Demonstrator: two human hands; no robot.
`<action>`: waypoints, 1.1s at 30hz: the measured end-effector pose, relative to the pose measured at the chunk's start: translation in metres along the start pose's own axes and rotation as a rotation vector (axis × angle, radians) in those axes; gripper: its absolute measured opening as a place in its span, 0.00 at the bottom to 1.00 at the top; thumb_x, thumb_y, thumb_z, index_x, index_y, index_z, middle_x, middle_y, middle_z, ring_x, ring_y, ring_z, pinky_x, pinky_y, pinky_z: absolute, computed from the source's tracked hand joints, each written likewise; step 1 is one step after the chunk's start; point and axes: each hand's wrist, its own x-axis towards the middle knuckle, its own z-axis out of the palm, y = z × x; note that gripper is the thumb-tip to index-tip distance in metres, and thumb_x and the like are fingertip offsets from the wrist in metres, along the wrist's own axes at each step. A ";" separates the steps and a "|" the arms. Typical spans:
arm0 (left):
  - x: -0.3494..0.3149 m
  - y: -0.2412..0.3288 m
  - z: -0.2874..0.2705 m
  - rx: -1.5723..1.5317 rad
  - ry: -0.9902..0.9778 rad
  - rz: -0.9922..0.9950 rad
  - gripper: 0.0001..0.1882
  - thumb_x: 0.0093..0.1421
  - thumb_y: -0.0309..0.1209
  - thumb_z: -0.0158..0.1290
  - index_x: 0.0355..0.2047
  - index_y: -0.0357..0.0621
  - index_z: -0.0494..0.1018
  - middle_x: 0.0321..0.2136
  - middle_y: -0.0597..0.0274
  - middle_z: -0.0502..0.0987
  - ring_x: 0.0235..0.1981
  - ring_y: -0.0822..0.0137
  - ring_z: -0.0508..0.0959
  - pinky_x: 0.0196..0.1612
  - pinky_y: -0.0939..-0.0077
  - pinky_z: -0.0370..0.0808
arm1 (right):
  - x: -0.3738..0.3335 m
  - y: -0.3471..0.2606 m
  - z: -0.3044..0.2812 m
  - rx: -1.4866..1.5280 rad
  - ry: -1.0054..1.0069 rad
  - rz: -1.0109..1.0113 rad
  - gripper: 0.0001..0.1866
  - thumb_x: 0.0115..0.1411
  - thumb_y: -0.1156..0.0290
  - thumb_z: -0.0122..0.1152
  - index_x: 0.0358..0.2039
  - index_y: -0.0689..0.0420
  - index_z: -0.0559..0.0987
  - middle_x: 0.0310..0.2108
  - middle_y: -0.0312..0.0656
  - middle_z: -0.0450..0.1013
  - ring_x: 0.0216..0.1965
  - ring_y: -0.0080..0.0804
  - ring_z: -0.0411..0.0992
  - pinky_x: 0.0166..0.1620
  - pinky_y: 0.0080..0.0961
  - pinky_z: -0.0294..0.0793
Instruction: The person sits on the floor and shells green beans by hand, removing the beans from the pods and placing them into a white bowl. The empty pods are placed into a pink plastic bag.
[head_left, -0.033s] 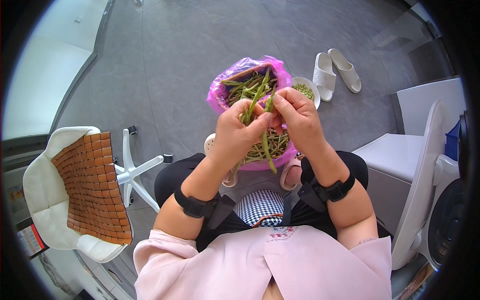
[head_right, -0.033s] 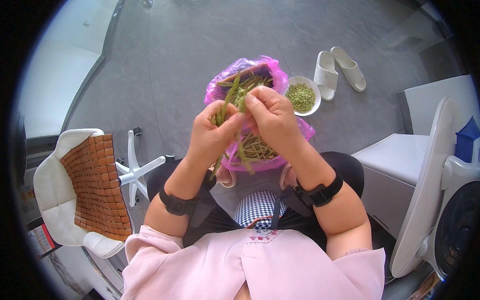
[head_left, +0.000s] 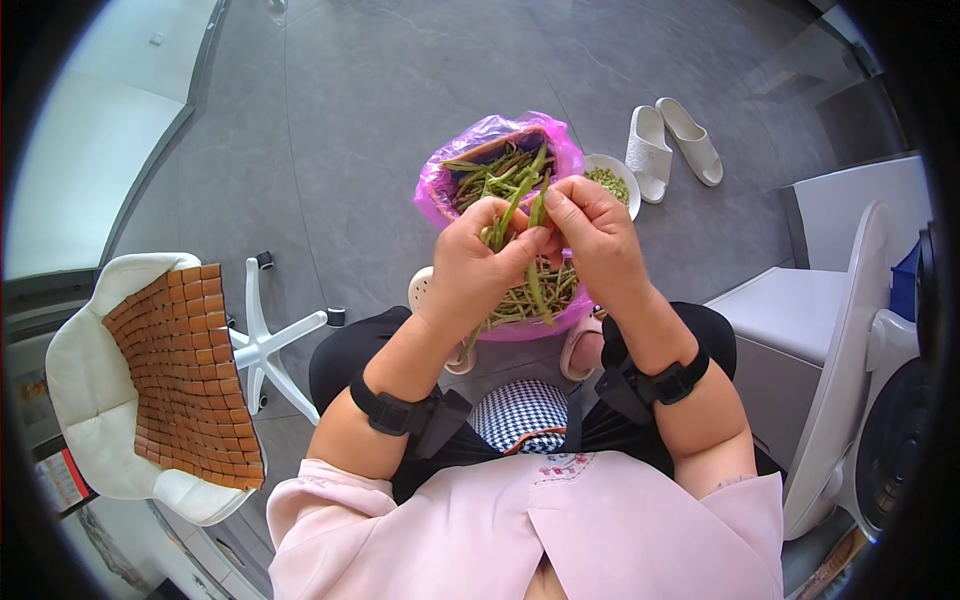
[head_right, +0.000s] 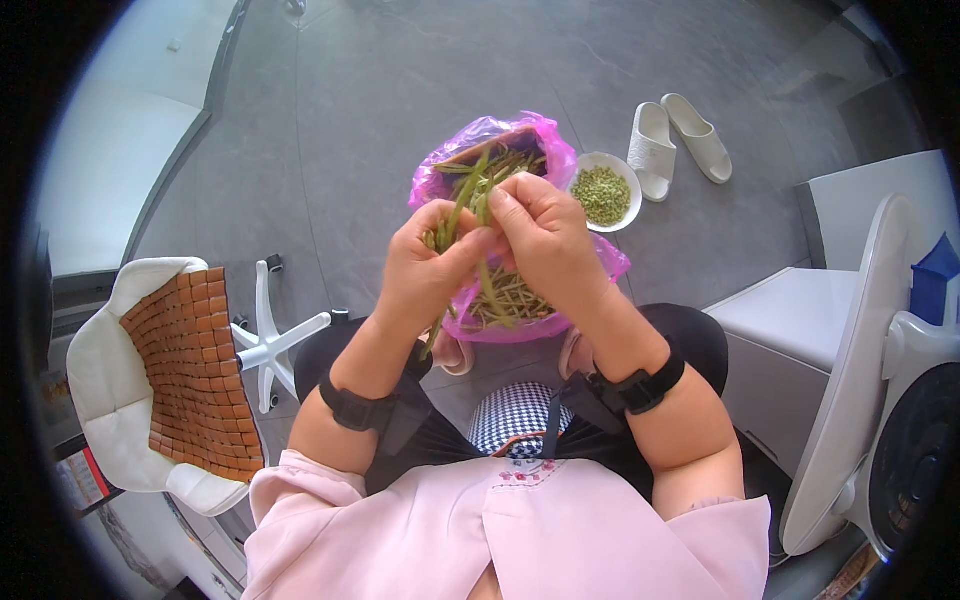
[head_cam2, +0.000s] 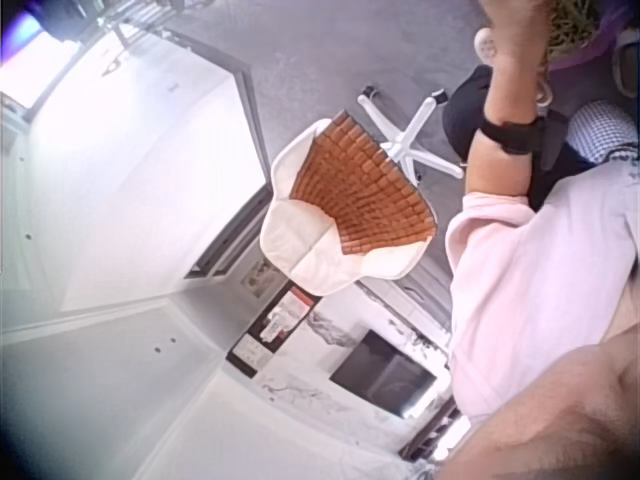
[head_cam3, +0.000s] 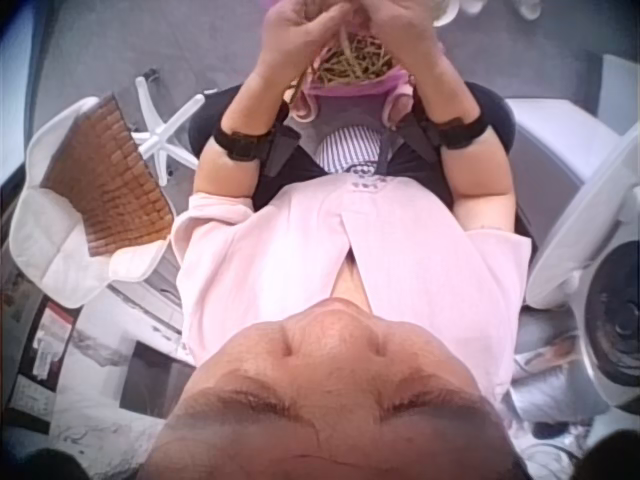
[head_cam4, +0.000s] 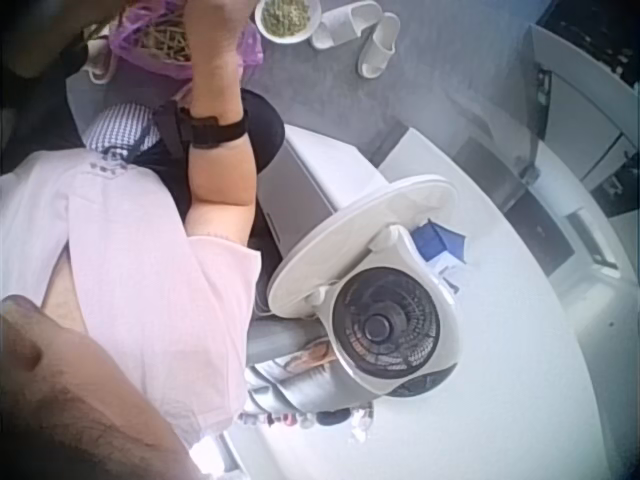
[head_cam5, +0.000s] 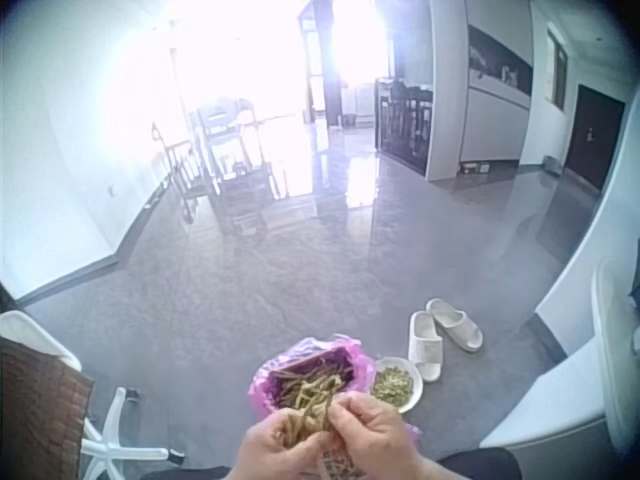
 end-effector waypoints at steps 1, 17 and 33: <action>0.000 -0.001 0.002 0.011 0.015 0.007 0.08 0.53 0.29 0.56 0.27 0.39 0.69 0.20 0.68 0.71 0.21 0.82 0.70 0.21 0.86 0.67 | 0.000 0.002 0.000 -0.026 -0.005 -0.009 0.09 0.62 0.68 0.46 0.29 0.57 0.71 0.23 0.33 0.68 0.20 0.15 0.65 0.22 0.12 0.65; 0.013 0.004 -0.016 -0.217 -0.007 -0.160 0.08 0.51 0.29 0.58 0.30 0.41 0.71 0.19 0.71 0.71 0.15 0.84 0.65 0.15 0.90 0.60 | 0.000 0.005 0.009 0.239 -0.053 0.195 0.09 0.61 0.68 0.47 0.27 0.58 0.70 0.20 0.33 0.68 0.20 0.16 0.65 0.23 0.13 0.66; 0.013 0.006 -0.019 -0.227 -0.018 -0.167 0.04 0.51 0.25 0.55 0.27 0.40 0.71 0.17 0.69 0.71 0.14 0.81 0.67 0.17 0.90 0.62 | 0.002 0.008 0.007 0.317 -0.099 0.224 0.09 0.61 0.65 0.48 0.28 0.57 0.69 0.21 0.32 0.68 0.21 0.15 0.66 0.22 0.12 0.64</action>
